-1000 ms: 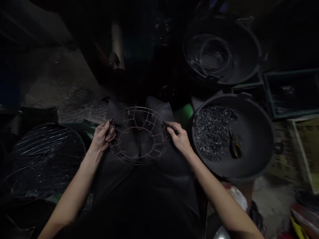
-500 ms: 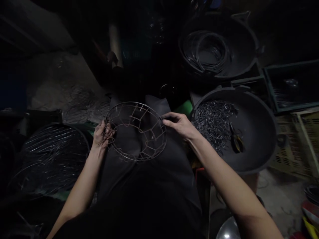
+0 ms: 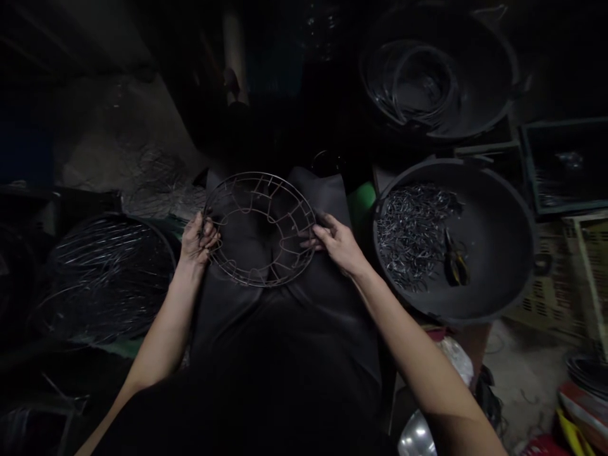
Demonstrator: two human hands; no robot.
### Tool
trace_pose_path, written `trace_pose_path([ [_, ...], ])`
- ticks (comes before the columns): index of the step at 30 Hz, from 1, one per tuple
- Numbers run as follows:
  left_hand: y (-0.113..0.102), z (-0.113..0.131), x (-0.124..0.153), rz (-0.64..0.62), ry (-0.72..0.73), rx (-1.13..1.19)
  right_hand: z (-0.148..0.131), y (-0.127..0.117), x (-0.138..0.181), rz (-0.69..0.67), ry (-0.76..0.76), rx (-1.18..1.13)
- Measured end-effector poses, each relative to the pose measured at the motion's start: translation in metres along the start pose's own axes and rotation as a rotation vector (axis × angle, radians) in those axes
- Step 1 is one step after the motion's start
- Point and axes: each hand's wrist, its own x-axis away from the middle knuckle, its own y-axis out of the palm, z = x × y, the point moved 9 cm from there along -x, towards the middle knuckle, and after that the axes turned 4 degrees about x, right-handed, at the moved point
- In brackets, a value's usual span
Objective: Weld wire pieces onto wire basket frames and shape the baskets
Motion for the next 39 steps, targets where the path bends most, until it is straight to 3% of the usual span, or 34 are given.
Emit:
trace_pose_path([
  [6, -0.002, -0.001, 0.000, 0.021, 0.018, 0.067, -0.006, 0.000, -0.010, 0.109, -0.059, -0.057],
  [15, -0.014, 0.002, 0.006, 0.039, 0.053, 0.108, 0.035, 0.030, 0.021, 0.055, 0.045, -0.234],
  [22, -0.014, 0.018, 0.011, 0.069, 0.034, 0.170, 0.011, 0.032, 0.013, 0.108, -0.057, -0.258],
  [26, -0.036, 0.028, 0.019, 0.214, 0.070, 0.172, 0.016, 0.063, 0.012, -0.075, -0.030, -0.265],
  [29, -0.055, 0.026, 0.027, 0.293, 0.074, 0.166, 0.036, 0.078, 0.012, -0.080, 0.026, -0.310],
  [35, -0.074, 0.018, 0.038, 0.257, 0.022, 0.084, 0.063, 0.087, 0.009, -0.052, 0.120, -0.378],
  [39, -0.075, 0.013, 0.040, 0.204, -0.018, 0.064, 0.071, 0.089, 0.009, -0.042, 0.161, -0.351],
])
